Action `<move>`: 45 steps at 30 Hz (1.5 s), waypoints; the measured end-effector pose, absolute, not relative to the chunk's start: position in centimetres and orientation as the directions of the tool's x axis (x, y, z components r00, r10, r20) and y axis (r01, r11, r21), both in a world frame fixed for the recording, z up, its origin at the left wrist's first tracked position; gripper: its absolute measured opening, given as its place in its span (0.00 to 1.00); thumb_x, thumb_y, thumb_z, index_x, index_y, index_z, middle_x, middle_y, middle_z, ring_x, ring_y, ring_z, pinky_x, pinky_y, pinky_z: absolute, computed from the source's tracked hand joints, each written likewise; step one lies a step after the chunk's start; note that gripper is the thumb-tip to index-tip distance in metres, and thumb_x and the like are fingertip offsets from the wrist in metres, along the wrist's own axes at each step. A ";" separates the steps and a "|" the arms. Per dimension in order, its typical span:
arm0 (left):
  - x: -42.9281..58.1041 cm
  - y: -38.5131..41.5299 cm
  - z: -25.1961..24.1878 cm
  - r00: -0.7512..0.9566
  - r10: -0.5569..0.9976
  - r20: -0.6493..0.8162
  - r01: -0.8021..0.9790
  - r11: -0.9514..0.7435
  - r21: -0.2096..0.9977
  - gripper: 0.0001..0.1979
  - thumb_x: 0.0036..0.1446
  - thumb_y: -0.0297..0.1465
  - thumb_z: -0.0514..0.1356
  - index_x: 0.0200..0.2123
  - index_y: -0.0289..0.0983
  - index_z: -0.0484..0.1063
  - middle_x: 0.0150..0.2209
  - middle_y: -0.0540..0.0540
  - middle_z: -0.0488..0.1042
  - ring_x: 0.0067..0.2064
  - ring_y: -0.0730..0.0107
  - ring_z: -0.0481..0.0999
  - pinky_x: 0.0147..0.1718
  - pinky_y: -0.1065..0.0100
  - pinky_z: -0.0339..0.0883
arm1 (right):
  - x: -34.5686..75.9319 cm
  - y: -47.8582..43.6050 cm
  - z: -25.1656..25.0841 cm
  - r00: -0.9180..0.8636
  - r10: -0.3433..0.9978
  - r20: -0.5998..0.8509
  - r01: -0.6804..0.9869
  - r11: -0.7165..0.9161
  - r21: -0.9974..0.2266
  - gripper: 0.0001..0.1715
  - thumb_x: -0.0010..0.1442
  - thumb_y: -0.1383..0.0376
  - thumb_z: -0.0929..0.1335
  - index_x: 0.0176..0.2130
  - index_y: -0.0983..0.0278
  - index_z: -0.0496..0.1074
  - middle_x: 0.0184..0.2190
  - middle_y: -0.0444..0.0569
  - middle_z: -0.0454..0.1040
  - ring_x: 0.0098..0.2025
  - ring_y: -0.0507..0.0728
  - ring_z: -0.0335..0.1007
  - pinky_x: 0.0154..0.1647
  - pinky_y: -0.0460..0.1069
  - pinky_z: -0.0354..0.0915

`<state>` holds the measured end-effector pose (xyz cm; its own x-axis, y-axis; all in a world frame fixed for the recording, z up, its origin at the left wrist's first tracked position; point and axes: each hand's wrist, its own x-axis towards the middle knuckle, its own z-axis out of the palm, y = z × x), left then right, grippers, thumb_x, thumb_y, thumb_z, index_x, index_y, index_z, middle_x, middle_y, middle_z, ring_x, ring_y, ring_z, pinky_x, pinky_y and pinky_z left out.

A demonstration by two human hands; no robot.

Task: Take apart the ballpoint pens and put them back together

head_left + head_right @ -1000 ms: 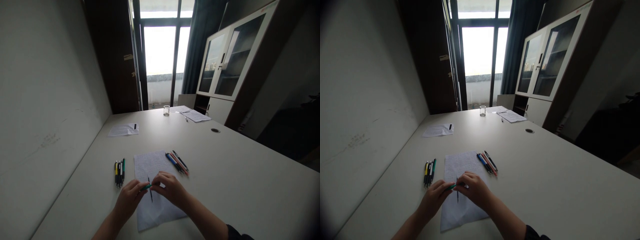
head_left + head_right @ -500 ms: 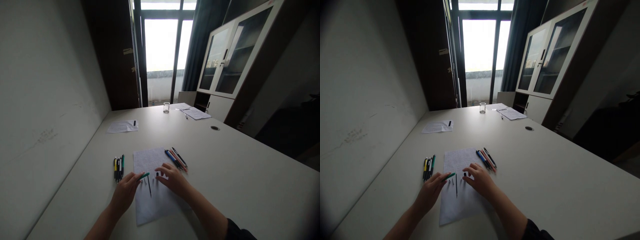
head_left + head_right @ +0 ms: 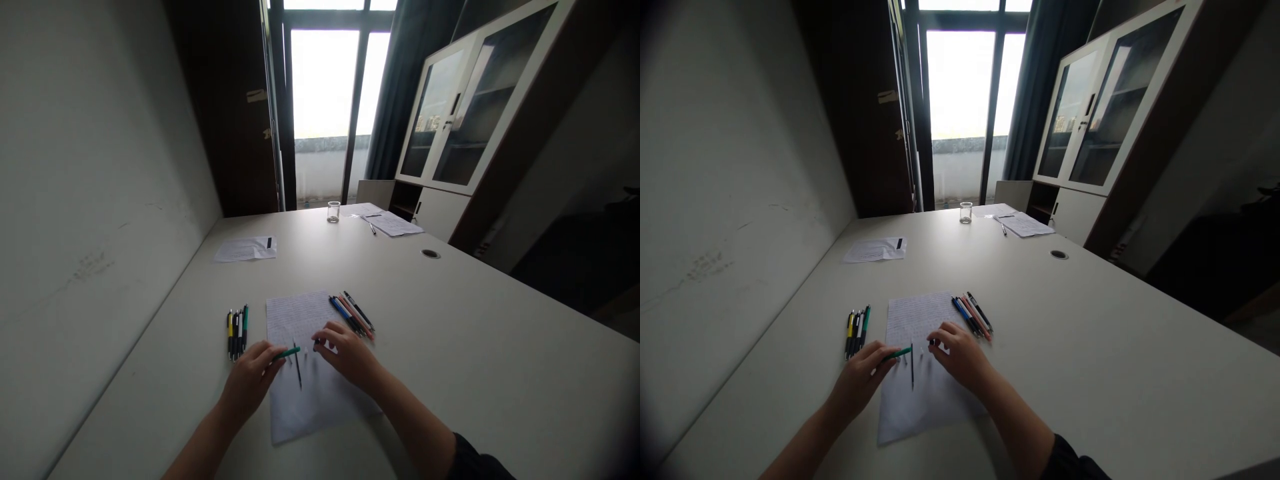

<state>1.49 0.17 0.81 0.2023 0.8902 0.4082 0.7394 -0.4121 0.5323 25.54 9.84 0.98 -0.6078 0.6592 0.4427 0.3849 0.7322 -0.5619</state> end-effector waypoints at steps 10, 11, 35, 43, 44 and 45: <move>1.6 0.1 0.9 0.178 0.897 0.405 0.770 -0.384 0.510 0.10 0.66 0.32 0.54 0.46 0.41 0.73 0.38 0.45 0.73 0.39 0.67 0.74 0.38 0.68 0.69 | 25.5 9.2 2.3 -0.517 0.737 0.435 0.206 0.601 -0.772 0.08 0.63 0.65 0.68 0.43 0.61 0.75 0.35 0.47 0.73 0.32 0.52 0.70 0.32 0.46 0.69; 1.6 0.1 0.9 0.177 0.898 0.403 0.770 -0.381 0.512 0.10 0.66 0.32 0.54 0.46 0.41 0.73 0.38 0.45 0.73 0.39 0.67 0.74 0.38 0.68 0.69 | 25.5 9.1 2.4 -0.514 0.735 0.442 0.180 0.597 -0.782 0.08 0.63 0.65 0.68 0.43 0.61 0.75 0.35 0.47 0.73 0.33 0.52 0.70 0.33 0.47 0.69; 1.5 0.1 1.0 0.196 0.886 0.420 0.776 -0.402 0.485 0.10 0.66 0.32 0.54 0.46 0.40 0.73 0.38 0.45 0.74 0.39 0.67 0.74 0.38 0.67 0.71 | 25.5 8.6 3.1 -0.568 0.710 0.416 0.152 0.587 -0.795 0.10 0.64 0.60 0.68 0.41 0.63 0.77 0.34 0.49 0.75 0.32 0.52 0.70 0.33 0.48 0.68; 1.6 0.1 1.2 0.197 0.887 0.418 0.777 -0.401 0.486 0.10 0.66 0.31 0.54 0.45 0.40 0.73 0.37 0.45 0.74 0.39 0.67 0.74 0.39 0.67 0.70 | 25.5 8.6 3.0 -0.562 0.707 0.429 0.139 0.592 -0.794 0.10 0.64 0.61 0.68 0.42 0.63 0.77 0.34 0.49 0.75 0.32 0.52 0.70 0.33 0.47 0.68; 1.6 0.1 1.2 0.196 0.887 0.419 0.775 -0.402 0.488 0.10 0.66 0.31 0.54 0.45 0.40 0.73 0.37 0.45 0.74 0.39 0.67 0.74 0.38 0.68 0.70 | 25.4 8.6 2.9 -0.559 0.708 0.431 0.143 0.594 -0.791 0.10 0.64 0.60 0.68 0.41 0.63 0.77 0.34 0.49 0.75 0.31 0.52 0.69 0.33 0.47 0.68; 1.6 0.1 1.2 0.195 0.886 0.420 0.773 -0.403 0.490 0.10 0.66 0.31 0.54 0.45 0.40 0.73 0.37 0.45 0.74 0.39 0.67 0.74 0.38 0.68 0.70 | 25.4 8.6 2.9 -0.557 0.710 0.431 0.147 0.595 -0.790 0.10 0.64 0.60 0.68 0.42 0.63 0.77 0.34 0.49 0.75 0.31 0.52 0.69 0.33 0.47 0.68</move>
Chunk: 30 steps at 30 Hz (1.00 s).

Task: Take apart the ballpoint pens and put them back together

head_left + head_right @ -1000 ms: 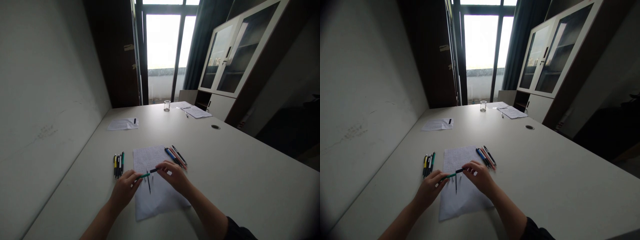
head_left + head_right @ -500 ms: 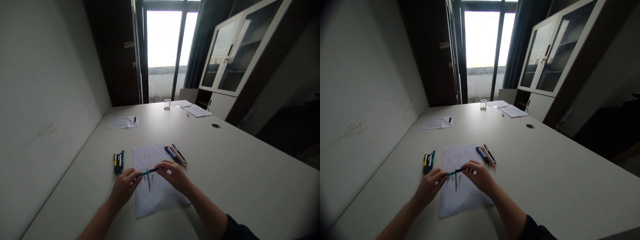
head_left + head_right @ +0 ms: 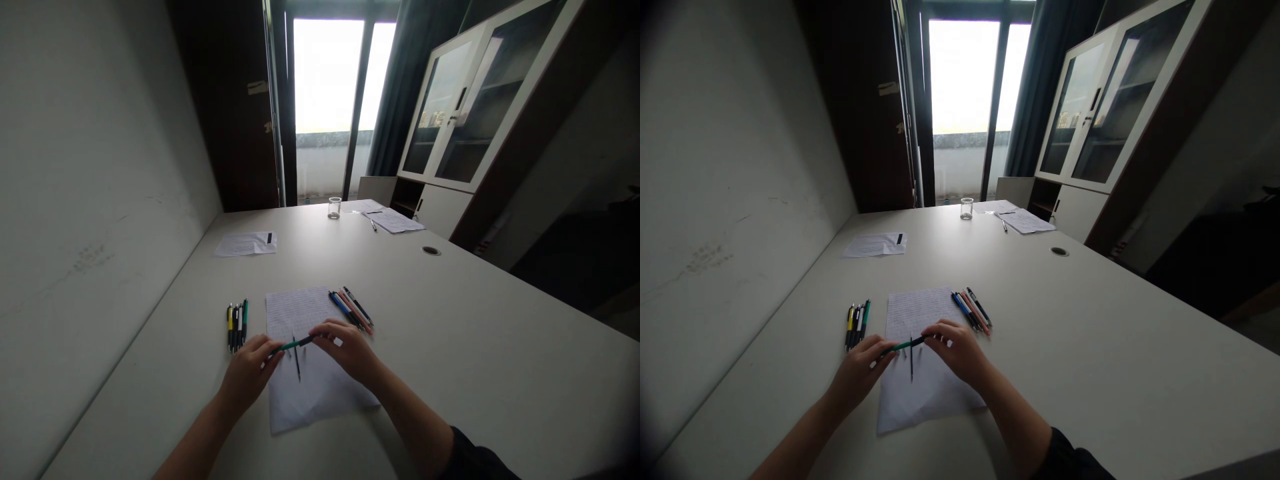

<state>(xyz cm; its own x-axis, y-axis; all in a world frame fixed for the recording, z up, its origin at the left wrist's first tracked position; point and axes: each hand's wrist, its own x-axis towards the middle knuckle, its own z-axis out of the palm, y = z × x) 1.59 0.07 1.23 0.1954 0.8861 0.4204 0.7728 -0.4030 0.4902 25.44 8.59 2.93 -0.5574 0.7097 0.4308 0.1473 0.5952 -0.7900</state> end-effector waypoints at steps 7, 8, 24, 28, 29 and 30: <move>1.6 0.0 1.1 0.193 0.884 0.426 0.769 -0.406 0.493 0.10 0.66 0.31 0.54 0.46 0.40 0.73 0.37 0.45 0.73 0.38 0.67 0.74 0.37 0.67 0.70 | 25.4 8.6 3.0 -0.554 0.713 0.430 0.150 0.594 -0.791 0.09 0.64 0.61 0.68 0.42 0.62 0.77 0.34 0.49 0.75 0.31 0.52 0.69 0.32 0.47 0.68; 1.6 0.0 1.0 0.194 0.884 0.425 0.769 -0.406 0.494 0.10 0.66 0.31 0.54 0.46 0.40 0.73 0.37 0.45 0.73 0.38 0.67 0.74 0.37 0.67 0.70 | 25.4 8.6 2.9 -0.555 0.712 0.431 0.150 0.595 -0.790 0.09 0.64 0.62 0.68 0.42 0.62 0.77 0.34 0.49 0.75 0.31 0.52 0.69 0.32 0.47 0.68; 1.3 0.2 0.6 0.206 0.859 0.468 0.776 -0.435 0.457 0.10 0.65 0.30 0.56 0.47 0.41 0.74 0.37 0.45 0.74 0.39 0.67 0.75 0.38 0.67 0.72 | 25.1 8.5 2.4 -0.592 0.688 0.420 0.153 0.607 -0.779 0.09 0.63 0.61 0.69 0.42 0.62 0.77 0.32 0.48 0.76 0.30 0.52 0.70 0.32 0.47 0.68; 1.4 0.2 0.4 0.237 0.853 0.464 0.769 -0.457 0.448 0.10 0.65 0.31 0.56 0.47 0.41 0.74 0.37 0.45 0.74 0.40 0.67 0.74 0.39 0.66 0.72 | 24.9 8.3 2.2 -0.619 0.668 0.413 0.157 0.620 -0.769 0.10 0.62 0.60 0.69 0.41 0.62 0.78 0.31 0.48 0.76 0.29 0.51 0.69 0.32 0.47 0.68; 1.5 0.2 0.4 0.246 0.855 0.456 0.768 -0.459 0.447 0.10 0.65 0.32 0.56 0.48 0.41 0.74 0.37 0.45 0.74 0.39 0.67 0.74 0.39 0.66 0.72 | 24.8 8.3 2.1 -0.627 0.661 0.412 0.159 0.627 -0.763 0.10 0.62 0.60 0.69 0.41 0.61 0.78 0.31 0.47 0.76 0.28 0.51 0.69 0.32 0.46 0.67; 1.5 0.2 0.4 0.253 0.857 0.448 0.768 -0.460 0.446 0.10 0.65 0.32 0.56 0.48 0.41 0.74 0.37 0.45 0.74 0.39 0.67 0.74 0.39 0.66 0.72 | 24.7 8.2 2.1 -0.635 0.654 0.411 0.162 0.633 -0.757 0.09 0.62 0.61 0.70 0.41 0.61 0.78 0.30 0.47 0.76 0.28 0.51 0.69 0.32 0.46 0.67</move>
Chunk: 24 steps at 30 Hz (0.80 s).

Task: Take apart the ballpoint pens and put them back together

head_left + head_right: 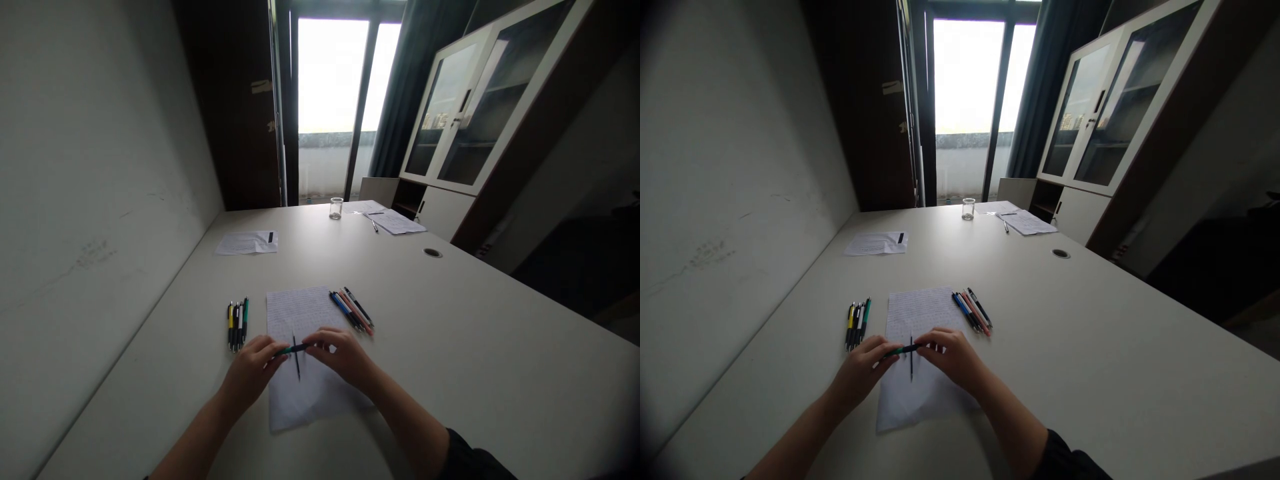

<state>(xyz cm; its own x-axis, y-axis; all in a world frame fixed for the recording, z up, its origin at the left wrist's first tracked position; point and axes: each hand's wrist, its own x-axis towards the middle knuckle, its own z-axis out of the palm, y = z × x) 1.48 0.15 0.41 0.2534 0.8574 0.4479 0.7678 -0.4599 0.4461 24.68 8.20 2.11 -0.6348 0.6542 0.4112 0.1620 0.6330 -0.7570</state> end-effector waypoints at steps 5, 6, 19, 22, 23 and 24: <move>1.6 0.1 0.6 0.279 0.857 0.433 0.759 -0.473 0.447 0.11 0.64 0.31 0.57 0.49 0.42 0.73 0.38 0.45 0.75 0.41 0.66 0.75 0.40 0.65 0.71 | 23.9 7.7 2.0 -0.668 0.619 0.413 0.155 0.659 -0.736 0.08 0.62 0.62 0.70 0.41 0.60 0.78 0.30 0.47 0.76 0.29 0.51 0.69 0.33 0.46 0.66; 1.7 0.1 0.6 0.283 0.856 0.432 0.756 -0.477 0.449 0.11 0.64 0.31 0.58 0.49 0.42 0.73 0.39 0.45 0.75 0.41 0.66 0.75 0.40 0.65 0.71 | 23.8 7.6 2.0 -0.672 0.614 0.414 0.154 0.663 -0.733 0.08 0.62 0.63 0.70 0.41 0.60 0.78 0.30 0.47 0.76 0.29 0.51 0.69 0.33 0.46 0.66; 1.4 0.0 0.6 0.186 0.882 0.433 0.787 -0.397 0.471 0.11 0.65 0.31 0.56 0.49 0.42 0.72 0.38 0.46 0.74 0.41 0.65 0.74 0.40 0.65 0.70 | 24.7 8.9 1.1 -0.524 0.747 0.409 0.355 0.628 -0.693 0.07 0.62 0.65 0.69 0.41 0.61 0.77 0.32 0.46 0.74 0.28 0.51 0.67 0.32 0.46 0.64; 1.3 0.0 0.6 0.171 0.888 0.426 0.794 -0.380 0.474 0.11 0.65 0.30 0.56 0.49 0.42 0.72 0.39 0.45 0.74 0.41 0.65 0.74 0.40 0.65 0.69 | 24.8 9.1 0.8 -0.540 0.753 0.375 0.402 0.623 -0.672 0.07 0.62 0.66 0.68 0.41 0.61 0.77 0.34 0.46 0.74 0.27 0.50 0.67 0.33 0.46 0.65; 1.3 0.0 0.6 0.170 0.890 0.423 0.795 -0.377 0.475 0.11 0.65 0.30 0.56 0.49 0.42 0.72 0.39 0.45 0.74 0.41 0.65 0.74 0.40 0.65 0.69 | 24.8 9.2 0.6 -0.551 0.752 0.362 0.412 0.622 -0.666 0.08 0.62 0.65 0.69 0.42 0.60 0.77 0.35 0.46 0.74 0.28 0.50 0.67 0.33 0.46 0.65; 1.3 0.0 0.6 0.169 0.892 0.420 0.795 -0.375 0.476 0.11 0.65 0.31 0.56 0.49 0.42 0.72 0.39 0.45 0.74 0.41 0.65 0.74 0.40 0.65 0.69 | 24.7 9.2 0.5 -0.563 0.749 0.349 0.421 0.623 -0.659 0.08 0.62 0.65 0.69 0.42 0.60 0.77 0.36 0.46 0.74 0.28 0.50 0.68 0.34 0.46 0.65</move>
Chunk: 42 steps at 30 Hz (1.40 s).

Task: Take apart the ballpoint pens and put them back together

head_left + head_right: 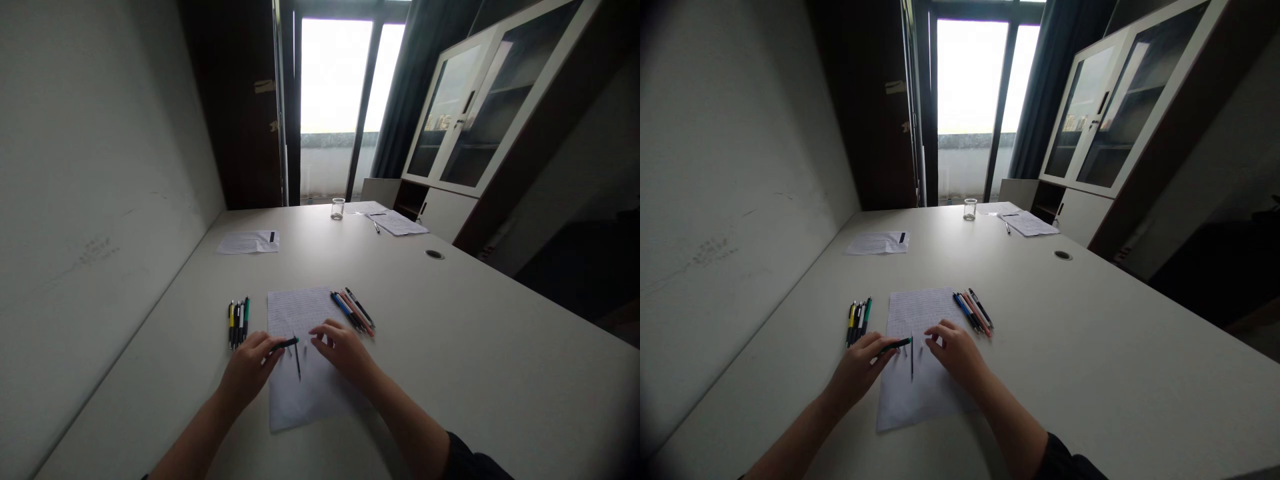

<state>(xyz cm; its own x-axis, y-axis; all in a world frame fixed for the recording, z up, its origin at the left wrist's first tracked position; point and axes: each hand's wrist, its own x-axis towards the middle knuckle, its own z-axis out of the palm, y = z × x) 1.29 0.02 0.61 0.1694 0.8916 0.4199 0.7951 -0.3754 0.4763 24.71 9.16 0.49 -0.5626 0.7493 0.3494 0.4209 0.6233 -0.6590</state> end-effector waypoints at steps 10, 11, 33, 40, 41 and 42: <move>1.6 0.1 0.8 0.168 0.897 0.410 0.782 -0.374 0.499 0.11 0.65 0.32 0.56 0.49 0.42 0.73 0.40 0.45 0.74 0.42 0.65 0.74 0.41 0.65 0.70 | 23.5 9.3 -0.8 -0.630 0.707 0.322 0.474 0.678 -0.562 0.09 0.58 0.66 0.73 0.42 0.59 0.78 0.36 0.47 0.75 0.40 0.56 0.71 0.43 0.49 0.64; 1.6 0.1 0.8 0.168 0.896 0.411 0.781 -0.375 0.500 0.11 0.65 0.32 0.56 0.49 0.42 0.73 0.40 0.45 0.74 0.42 0.64 0.75 0.41 0.65 0.70 | 23.4 9.3 -0.9 -0.636 0.702 0.320 0.473 0.682 -0.558 0.08 0.59 0.66 0.72 0.41 0.59 0.78 0.35 0.47 0.74 0.40 0.56 0.71 0.43 0.49 0.64; 1.5 0.2 0.7 0.173 0.908 0.383 0.772 -0.366 0.520 0.11 0.65 0.31 0.55 0.50 0.43 0.72 0.40 0.45 0.74 0.43 0.65 0.74 0.42 0.65 0.69 | 23.7 8.7 0.5 -0.589 0.659 0.469 0.261 0.704 -0.661 0.08 0.65 0.66 0.68 0.44 0.60 0.77 0.37 0.47 0.74 0.38 0.53 0.72 0.42 0.47 0.66; 1.5 0.2 0.8 0.174 0.908 0.381 0.770 -0.367 0.523 0.11 0.65 0.30 0.55 0.49 0.43 0.73 0.40 0.45 0.74 0.42 0.65 0.74 0.42 0.65 0.69 | 23.6 8.7 0.3 -0.589 0.628 0.508 0.223 0.731 -0.645 0.10 0.65 0.65 0.68 0.45 0.59 0.77 0.37 0.48 0.74 0.38 0.53 0.72 0.43 0.48 0.68; 1.5 0.2 0.8 0.176 0.909 0.377 0.770 -0.366 0.523 0.11 0.65 0.30 0.55 0.49 0.43 0.73 0.40 0.45 0.74 0.42 0.65 0.74 0.42 0.65 0.69 | 23.6 8.7 0.3 -0.592 0.621 0.514 0.218 0.738 -0.639 0.10 0.65 0.64 0.68 0.45 0.60 0.77 0.37 0.49 0.74 0.38 0.53 0.72 0.42 0.48 0.68; 1.6 0.1 0.8 0.177 0.910 0.374 0.771 -0.365 0.522 0.11 0.65 0.30 0.55 0.49 0.43 0.73 0.40 0.45 0.74 0.42 0.65 0.74 0.42 0.65 0.70 | 23.6 8.6 0.3 -0.593 0.615 0.520 0.215 0.743 -0.634 0.10 0.65 0.64 0.68 0.45 0.60 0.77 0.37 0.49 0.74 0.38 0.53 0.72 0.42 0.48 0.68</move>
